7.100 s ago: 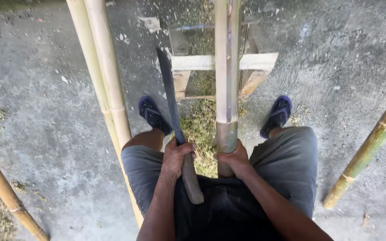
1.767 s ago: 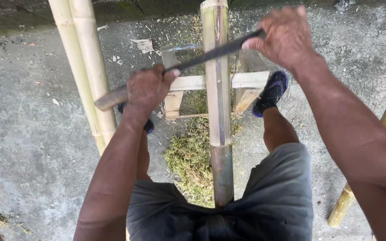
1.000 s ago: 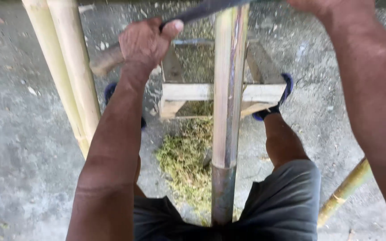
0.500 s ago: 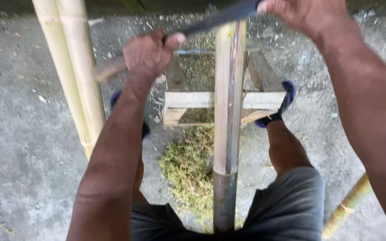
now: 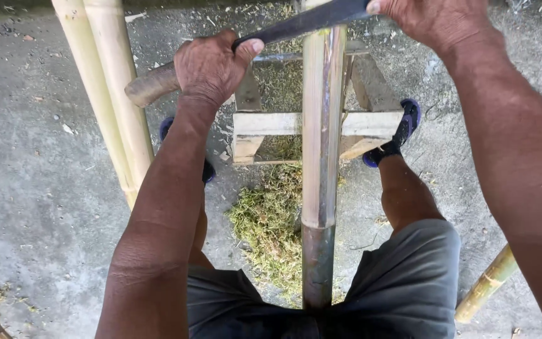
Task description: Using a large knife to shave and smooth the surface of a bamboo pole.
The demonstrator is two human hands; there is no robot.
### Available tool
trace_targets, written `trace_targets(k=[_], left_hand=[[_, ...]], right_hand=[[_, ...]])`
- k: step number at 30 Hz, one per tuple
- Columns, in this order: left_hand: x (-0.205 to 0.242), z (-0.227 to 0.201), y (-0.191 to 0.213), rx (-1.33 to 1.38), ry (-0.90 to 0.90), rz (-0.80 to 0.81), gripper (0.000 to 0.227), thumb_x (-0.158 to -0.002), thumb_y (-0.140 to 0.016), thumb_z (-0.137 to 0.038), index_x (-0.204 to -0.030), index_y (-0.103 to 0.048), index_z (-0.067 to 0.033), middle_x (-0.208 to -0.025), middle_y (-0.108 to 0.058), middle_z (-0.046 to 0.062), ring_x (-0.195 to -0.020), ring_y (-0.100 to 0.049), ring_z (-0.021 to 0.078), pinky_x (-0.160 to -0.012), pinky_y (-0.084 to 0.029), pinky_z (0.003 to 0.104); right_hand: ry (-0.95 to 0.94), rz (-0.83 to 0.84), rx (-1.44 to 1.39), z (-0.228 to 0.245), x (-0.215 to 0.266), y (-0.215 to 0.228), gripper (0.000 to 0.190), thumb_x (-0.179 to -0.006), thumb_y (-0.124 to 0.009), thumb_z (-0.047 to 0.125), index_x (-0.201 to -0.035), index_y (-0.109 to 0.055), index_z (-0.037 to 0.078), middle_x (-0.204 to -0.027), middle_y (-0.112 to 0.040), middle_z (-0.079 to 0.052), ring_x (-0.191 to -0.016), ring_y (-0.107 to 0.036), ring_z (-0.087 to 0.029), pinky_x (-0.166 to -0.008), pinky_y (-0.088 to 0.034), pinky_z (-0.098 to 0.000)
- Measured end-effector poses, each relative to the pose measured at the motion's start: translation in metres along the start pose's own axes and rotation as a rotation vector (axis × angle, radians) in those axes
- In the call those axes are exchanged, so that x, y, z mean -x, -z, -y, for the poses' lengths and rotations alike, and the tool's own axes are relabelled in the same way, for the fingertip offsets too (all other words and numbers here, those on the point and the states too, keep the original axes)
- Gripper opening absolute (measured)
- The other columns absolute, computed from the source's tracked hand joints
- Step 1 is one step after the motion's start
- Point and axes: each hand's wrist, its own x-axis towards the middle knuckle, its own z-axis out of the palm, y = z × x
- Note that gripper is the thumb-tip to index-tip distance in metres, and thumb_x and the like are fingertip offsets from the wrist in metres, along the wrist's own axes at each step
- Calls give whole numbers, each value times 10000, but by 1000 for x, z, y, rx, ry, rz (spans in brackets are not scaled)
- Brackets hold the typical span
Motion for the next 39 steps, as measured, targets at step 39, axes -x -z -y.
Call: trace_targets(k=[39], left_hand=[[254, -13, -10, -42, -209, 209, 587, -971, -490, -657, -843, -725, -135, -627, -679, 101, -644, -698, 295, -731, -532, 477]], right_hand=[[141, -178, -114, 33, 273, -90, 673, -831, -547, 758, -986, -767, 141, -898, -645, -14, -964, -535, -221, -991, -368, -426]])
